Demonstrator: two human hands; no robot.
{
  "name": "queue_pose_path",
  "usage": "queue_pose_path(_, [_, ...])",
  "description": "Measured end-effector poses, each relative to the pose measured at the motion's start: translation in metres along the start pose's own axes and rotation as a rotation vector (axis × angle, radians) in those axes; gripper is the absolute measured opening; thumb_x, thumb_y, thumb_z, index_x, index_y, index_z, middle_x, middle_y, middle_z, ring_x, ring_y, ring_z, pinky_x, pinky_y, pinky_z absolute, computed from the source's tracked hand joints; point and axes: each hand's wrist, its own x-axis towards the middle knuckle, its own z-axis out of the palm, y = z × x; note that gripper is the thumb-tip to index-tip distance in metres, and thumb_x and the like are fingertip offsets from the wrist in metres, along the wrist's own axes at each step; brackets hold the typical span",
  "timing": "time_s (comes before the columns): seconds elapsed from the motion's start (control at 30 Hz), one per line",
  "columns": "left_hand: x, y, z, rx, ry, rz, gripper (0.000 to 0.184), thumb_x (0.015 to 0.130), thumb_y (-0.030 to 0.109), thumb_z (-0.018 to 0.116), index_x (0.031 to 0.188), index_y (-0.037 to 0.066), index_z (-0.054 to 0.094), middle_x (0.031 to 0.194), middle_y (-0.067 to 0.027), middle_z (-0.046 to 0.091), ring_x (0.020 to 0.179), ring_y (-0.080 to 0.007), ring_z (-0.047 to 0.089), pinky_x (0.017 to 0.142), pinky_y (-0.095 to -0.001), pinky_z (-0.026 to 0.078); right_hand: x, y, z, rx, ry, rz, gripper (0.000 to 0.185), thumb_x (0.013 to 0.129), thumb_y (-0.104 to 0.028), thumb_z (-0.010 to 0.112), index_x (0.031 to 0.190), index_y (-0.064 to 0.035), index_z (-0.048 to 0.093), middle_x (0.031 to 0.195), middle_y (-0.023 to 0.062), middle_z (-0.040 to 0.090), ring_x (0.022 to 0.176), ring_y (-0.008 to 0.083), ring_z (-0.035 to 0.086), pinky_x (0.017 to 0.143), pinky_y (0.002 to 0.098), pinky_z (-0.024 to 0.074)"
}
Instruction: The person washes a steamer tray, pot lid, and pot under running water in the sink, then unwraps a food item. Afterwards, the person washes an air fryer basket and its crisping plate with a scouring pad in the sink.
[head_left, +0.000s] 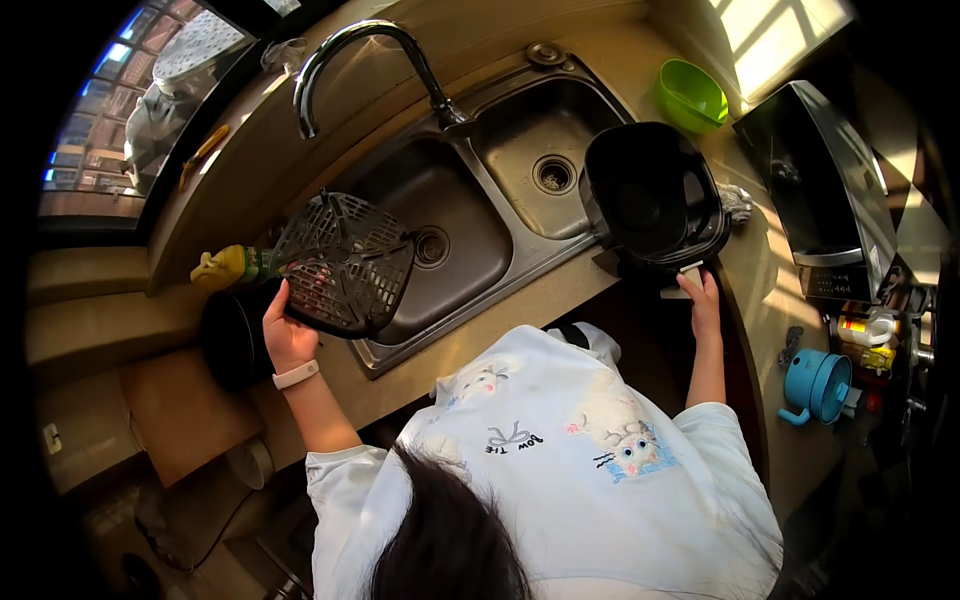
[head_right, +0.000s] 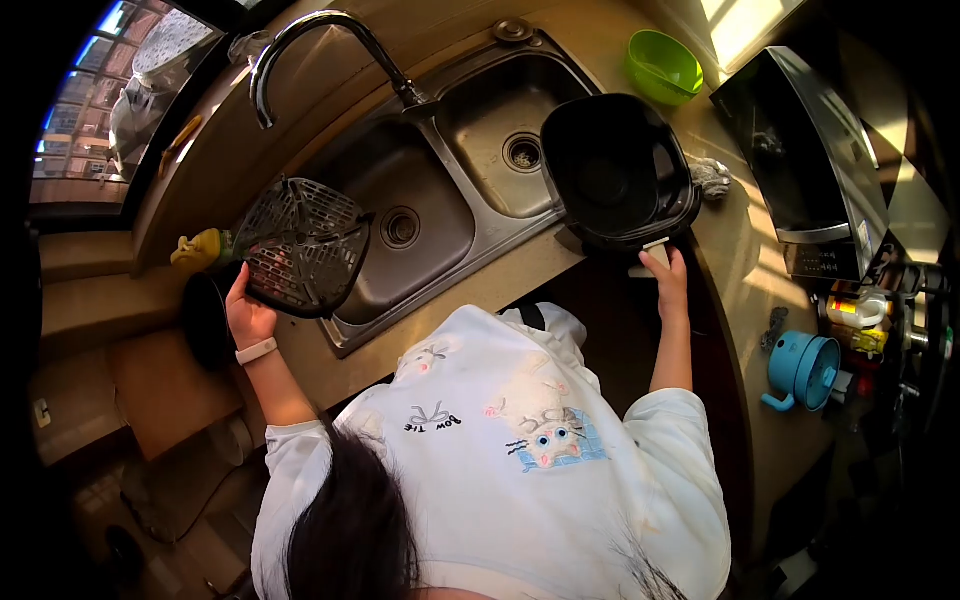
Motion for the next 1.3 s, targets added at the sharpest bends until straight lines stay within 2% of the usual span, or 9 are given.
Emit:
queue_pose_path(0.13, [0.009,-0.007,-0.009,-0.082,0.020,-0.001,0.030,0.084,0.009,0.046,0.110,-0.005,0.048,0.112,-0.0167,0.052,0.102,-0.0284,0.050,0.092,-0.0395,0.037,-0.009,0.012,-0.006,0.249,0.268,-0.150,0.033,0.077,-0.009,0.057,0.105,-0.0009,0.042,0.106,0.0096,0.047,0.100,0.0170,0.044,0.088,0.0281,0.0334])
queue_pose_path(0.23, [0.027,-0.017,-0.024,-0.141,-0.051,-0.015,0.031,0.081,0.005,0.046,0.110,-0.005,0.047,0.113,-0.0173,0.051,0.102,-0.0291,0.050,0.092,-0.0399,0.037,-0.018,-0.015,0.020,-0.213,0.809,-0.541,0.020,0.077,-0.001,0.049,0.096,-0.0010,0.041,0.101,0.0095,0.047,0.094,0.0181,0.045,0.084,0.0293,0.0360])
queue_pose_path(0.33, [0.056,-0.031,-0.031,-0.156,0.014,-0.048,0.037,0.075,0.000,0.047,0.112,-0.003,0.046,0.113,-0.0173,0.051,0.106,-0.0295,0.048,0.096,-0.0399,0.034,-0.005,-0.072,0.109,0.005,0.429,-0.769,0.022,0.076,0.003,0.049,0.096,-0.0003,0.042,0.098,0.0095,0.048,0.085,0.0152,0.048,0.079,0.0256,0.0395])
queue_pose_path(0.43, [0.081,-0.045,-0.021,-0.178,0.013,-0.044,0.035,0.074,0.000,0.046,0.109,-0.002,0.049,0.111,-0.0167,0.053,0.103,-0.0292,0.050,0.094,-0.0397,0.036,0.029,-0.096,0.234,0.044,-0.151,-0.424,0.032,0.074,-0.001,0.054,0.103,0.0019,0.041,0.093,0.0096,0.052,0.079,0.0119,0.051,0.071,0.0247,0.0435])
queue_pose_path(0.57, [0.102,-0.065,-0.016,-0.383,0.155,0.007,0.039,0.070,-0.003,0.044,0.108,-0.001,0.049,0.110,-0.0163,0.052,0.103,-0.0303,0.050,0.095,-0.0406,0.036,0.079,-0.106,0.382,-0.138,-0.514,0.260,0.076,0.069,-0.043,0.065,0.120,0.0035,0.032,0.119,0.0144,0.041,0.095,0.0239,0.050,0.073,0.0320,0.0460])
queue_pose_path(0.77, [0.106,-0.069,-0.015,-0.570,-0.038,0.168,0.058,0.060,-0.004,0.041,0.116,0.006,0.047,0.120,-0.0112,0.048,0.111,-0.0283,0.044,0.099,-0.0423,0.029,0.127,-0.070,0.455,-0.210,-0.133,0.238,0.018,0.078,-0.009,0.048,0.074,0.0047,0.057,0.061,0.0128,0.059,0.052,0.0245,0.060,0.052,0.0344,0.0492])
queue_pose_path(1.13, [0.134,-0.087,-0.019,-0.704,0.000,0.085,0.060,0.055,-0.004,0.041,0.112,0.011,0.050,0.120,-0.0075,0.049,0.111,-0.0255,0.044,0.100,-0.0413,0.029,0.131,-0.040,0.427,-0.322,-0.231,-0.025,0.025,0.082,-0.016,0.051,0.089,0.0074,0.051,0.068,0.0128,0.058,0.054,0.0211,0.059,0.047,0.0297,0.0494])
queue_pose_path(1.2, [0.134,-0.088,-0.015,-0.711,-0.013,0.097,0.060,0.054,-0.003,0.041,0.112,0.011,0.050,0.119,-0.0077,0.049,0.111,-0.0257,0.044,0.100,-0.0417,0.028,0.126,-0.037,0.423,0.008,-0.253,0.256,0.022,0.079,-0.013,0.050,0.094,0.0035,0.052,0.075,0.0137,0.058,0.056,0.0220,0.058,0.052,0.0341,0.0475])
queue_pose_path(1.3, [0.138,-0.089,-0.010,-0.728,-0.093,0.087,0.061,0.053,-0.003,0.041,0.112,0.011,0.051,0.116,-0.0078,0.051,0.110,-0.0261,0.044,0.100,-0.0423,0.028,0.069,-0.069,0.425,0.160,-0.632,0.360,0.049,0.077,-0.041,0.055,0.105,-0.0013,0.051,0.088,0.0142,0.058,0.075,0.0222,0.058,0.061,0.0329,0.0475])
